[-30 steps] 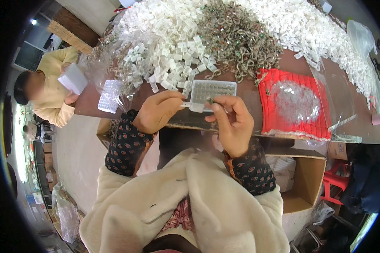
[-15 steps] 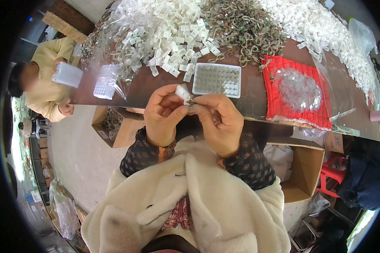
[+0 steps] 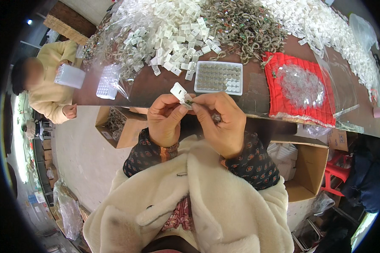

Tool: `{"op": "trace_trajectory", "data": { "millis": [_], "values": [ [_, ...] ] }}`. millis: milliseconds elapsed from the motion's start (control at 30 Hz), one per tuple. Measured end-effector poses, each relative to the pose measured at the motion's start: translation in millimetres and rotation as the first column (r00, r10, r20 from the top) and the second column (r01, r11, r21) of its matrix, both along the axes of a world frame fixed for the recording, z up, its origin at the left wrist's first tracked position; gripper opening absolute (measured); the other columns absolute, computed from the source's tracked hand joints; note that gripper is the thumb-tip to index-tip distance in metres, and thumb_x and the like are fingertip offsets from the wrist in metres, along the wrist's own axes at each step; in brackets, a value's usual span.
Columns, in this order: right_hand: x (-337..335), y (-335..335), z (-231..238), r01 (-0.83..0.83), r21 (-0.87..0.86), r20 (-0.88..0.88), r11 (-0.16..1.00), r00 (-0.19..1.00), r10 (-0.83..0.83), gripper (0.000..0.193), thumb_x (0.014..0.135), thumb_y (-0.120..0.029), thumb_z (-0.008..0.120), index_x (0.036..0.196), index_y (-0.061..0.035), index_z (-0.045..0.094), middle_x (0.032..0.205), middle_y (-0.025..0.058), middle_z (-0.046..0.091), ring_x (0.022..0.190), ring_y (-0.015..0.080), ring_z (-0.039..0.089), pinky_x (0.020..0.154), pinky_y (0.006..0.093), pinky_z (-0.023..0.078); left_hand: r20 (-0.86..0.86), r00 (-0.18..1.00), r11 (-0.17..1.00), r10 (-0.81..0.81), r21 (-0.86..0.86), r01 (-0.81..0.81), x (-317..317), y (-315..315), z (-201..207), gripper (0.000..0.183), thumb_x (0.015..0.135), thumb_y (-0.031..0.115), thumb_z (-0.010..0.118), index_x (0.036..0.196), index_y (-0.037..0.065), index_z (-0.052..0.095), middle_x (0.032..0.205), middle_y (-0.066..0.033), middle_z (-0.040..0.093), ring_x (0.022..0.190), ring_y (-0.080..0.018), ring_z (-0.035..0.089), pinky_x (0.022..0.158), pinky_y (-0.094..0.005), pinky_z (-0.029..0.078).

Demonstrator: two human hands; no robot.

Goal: The person assembles small electronic components by inserting metal pieces into white plastic housings and testing them with a light source. They repeatedly pick up parts, insert them, and place the finished units into a tray.

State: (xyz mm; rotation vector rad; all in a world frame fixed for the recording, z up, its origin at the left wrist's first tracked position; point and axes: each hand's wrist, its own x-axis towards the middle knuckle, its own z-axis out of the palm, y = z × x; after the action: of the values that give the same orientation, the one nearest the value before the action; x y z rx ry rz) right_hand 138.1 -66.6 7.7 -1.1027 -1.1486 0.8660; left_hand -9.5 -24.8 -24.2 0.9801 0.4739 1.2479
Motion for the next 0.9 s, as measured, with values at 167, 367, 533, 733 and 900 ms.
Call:
{"op": "trace_trajectory", "data": {
  "millis": [167,367,533,733,900],
  "values": [
    [3,0,2,-0.026,0.027,0.087,0.999,0.996,0.024,0.012,0.085,0.005,0.067,0.096,0.0,0.068,0.093,0.0077,0.066,0.078,0.0112,0.062,0.068,0.0232,0.049,-0.044,0.998,0.999,0.044,0.017,-0.044,-2,-1,-3,0.022,0.083,-0.01,0.067,0.102,-0.001,0.059,0.11,-0.0208,0.067,0.104,-0.0261,0.066,0.093,-0.0395,0.054],
    [1,-2,2,-0.075,0.068,0.042,0.995,0.996,0.073,0.02,0.083,0.008,0.068,0.102,0.0002,0.07,0.092,0.0065,0.065,0.078,0.0112,0.061,0.069,0.022,0.049,0.038,0.99,0.972,0.136,0.187,-0.14,2,-3,-10,0.022,0.085,-0.01,0.066,0.104,-0.001,0.059,0.107,-0.0143,0.067,0.097,-0.0172,0.065,0.087,-0.0312,0.054],
    [3,-4,4,-0.099,0.015,0.077,0.995,0.992,0.097,0.024,0.082,0.009,0.069,0.105,0.0002,0.07,0.092,0.007,0.064,0.076,0.0113,0.061,0.068,0.0212,0.049,0.01,0.992,0.982,0.129,0.137,-0.129,0,-2,-12,0.022,0.086,-0.01,0.066,0.104,0.0,0.059,0.099,-0.0103,0.066,0.09,-0.0155,0.065,0.083,-0.03,0.054],
    [2,-5,4,-0.182,-0.075,-0.137,0.98,0.976,0.17,0.025,0.084,0.01,0.068,0.106,-0.0008,0.07,0.089,0.0057,0.062,0.077,0.0112,0.063,0.067,0.0221,0.05,0.05,0.996,0.996,0.074,0.053,-0.077,-3,-2,-14,0.02,0.087,-0.002,0.068,0.103,0.002,0.058,0.1,-0.0161,0.069,0.091,-0.0224,0.069,0.083,-0.0338,0.055],
    [-3,-2,1,-0.093,0.055,0.127,0.994,0.988,0.085,0.026,0.082,0.01,0.068,0.106,-0.0012,0.071,0.087,0.0071,0.062,0.078,0.0136,0.065,0.067,0.0237,0.052,0.146,0.988,0.996,0.058,-0.069,-0.048,-2,-4,-16,0.015,0.091,0.002,0.064,0.105,0.004,0.058,0.1,-0.0168,0.069,0.085,-0.0202,0.068,0.07,-0.0312,0.056]
  ]
}}
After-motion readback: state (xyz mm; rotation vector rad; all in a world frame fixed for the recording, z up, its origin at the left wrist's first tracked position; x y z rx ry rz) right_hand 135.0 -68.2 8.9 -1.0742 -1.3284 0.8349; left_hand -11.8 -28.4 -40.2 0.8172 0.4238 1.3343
